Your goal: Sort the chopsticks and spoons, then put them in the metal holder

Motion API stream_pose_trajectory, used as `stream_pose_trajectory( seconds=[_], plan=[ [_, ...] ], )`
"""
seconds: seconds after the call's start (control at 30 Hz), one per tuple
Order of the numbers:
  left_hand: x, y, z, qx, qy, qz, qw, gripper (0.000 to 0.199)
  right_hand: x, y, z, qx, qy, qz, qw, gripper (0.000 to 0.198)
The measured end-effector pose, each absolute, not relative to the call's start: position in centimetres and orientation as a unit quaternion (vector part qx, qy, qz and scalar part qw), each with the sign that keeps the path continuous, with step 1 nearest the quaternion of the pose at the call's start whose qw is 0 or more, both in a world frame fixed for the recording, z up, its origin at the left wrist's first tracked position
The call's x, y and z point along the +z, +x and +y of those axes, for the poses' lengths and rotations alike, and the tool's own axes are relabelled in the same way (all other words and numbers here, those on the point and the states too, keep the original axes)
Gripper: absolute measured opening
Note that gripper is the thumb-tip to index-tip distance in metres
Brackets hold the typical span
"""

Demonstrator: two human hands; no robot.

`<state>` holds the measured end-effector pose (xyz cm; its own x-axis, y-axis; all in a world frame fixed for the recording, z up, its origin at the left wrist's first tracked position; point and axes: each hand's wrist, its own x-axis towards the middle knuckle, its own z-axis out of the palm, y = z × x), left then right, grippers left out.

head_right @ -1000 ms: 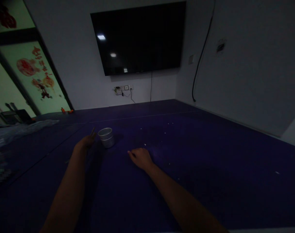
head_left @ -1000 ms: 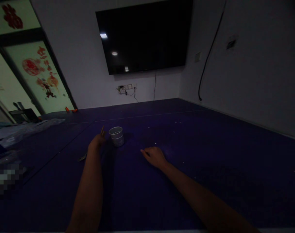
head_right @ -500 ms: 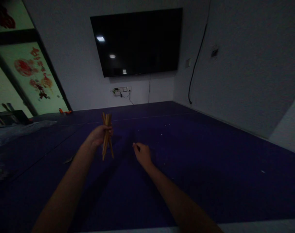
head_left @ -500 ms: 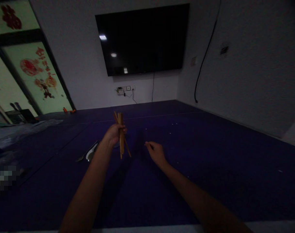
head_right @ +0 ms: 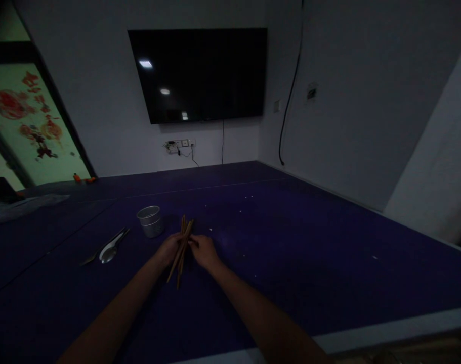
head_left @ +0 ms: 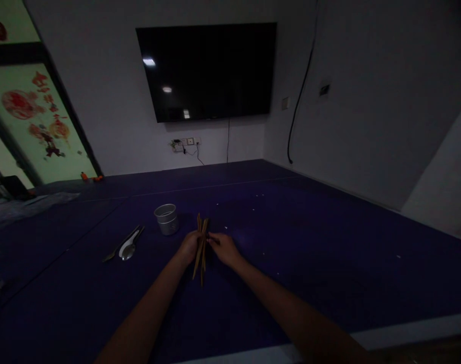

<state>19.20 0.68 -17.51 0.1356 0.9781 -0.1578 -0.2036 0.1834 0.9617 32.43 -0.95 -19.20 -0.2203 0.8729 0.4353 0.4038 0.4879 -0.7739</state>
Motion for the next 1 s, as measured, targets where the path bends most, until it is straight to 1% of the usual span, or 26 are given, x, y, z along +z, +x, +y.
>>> stream_pose_trajectory(
  seconds=[0.17,0.37,0.57,0.67,0.87,1.0],
  plan=[
    [-18.5,20.1,-0.4,0.523,0.461,0.432,0.572,0.024,-18.6,33.1,-1.1,0.216,-0.419,-0.785,0.402,0.024],
    [-19.7,20.3,-0.3,0.538,0.581,0.457,0.405,0.037,-18.9,33.3,-1.5,0.178,-0.424,-0.789,0.407,0.029],
    [-20.9,20.1,0.6,0.542,0.628,0.461,0.315,0.050,-19.1,33.3,-1.7,0.150,-0.422,-0.814,0.371,0.029],
    [-20.9,19.9,0.8,0.532,0.638,0.482,0.277,0.051,-19.0,33.3,-1.7,0.139,-0.415,-0.826,0.356,0.027],
    [-19.9,19.1,0.9,0.473,0.661,0.542,0.215,0.041,-19.0,33.3,-2.0,0.099,-0.435,-0.836,0.321,0.023],
    [-19.6,18.9,0.8,0.446,0.683,0.548,0.184,0.040,-18.7,33.2,-2.1,0.081,-0.404,-0.855,0.314,0.027]
  ],
)
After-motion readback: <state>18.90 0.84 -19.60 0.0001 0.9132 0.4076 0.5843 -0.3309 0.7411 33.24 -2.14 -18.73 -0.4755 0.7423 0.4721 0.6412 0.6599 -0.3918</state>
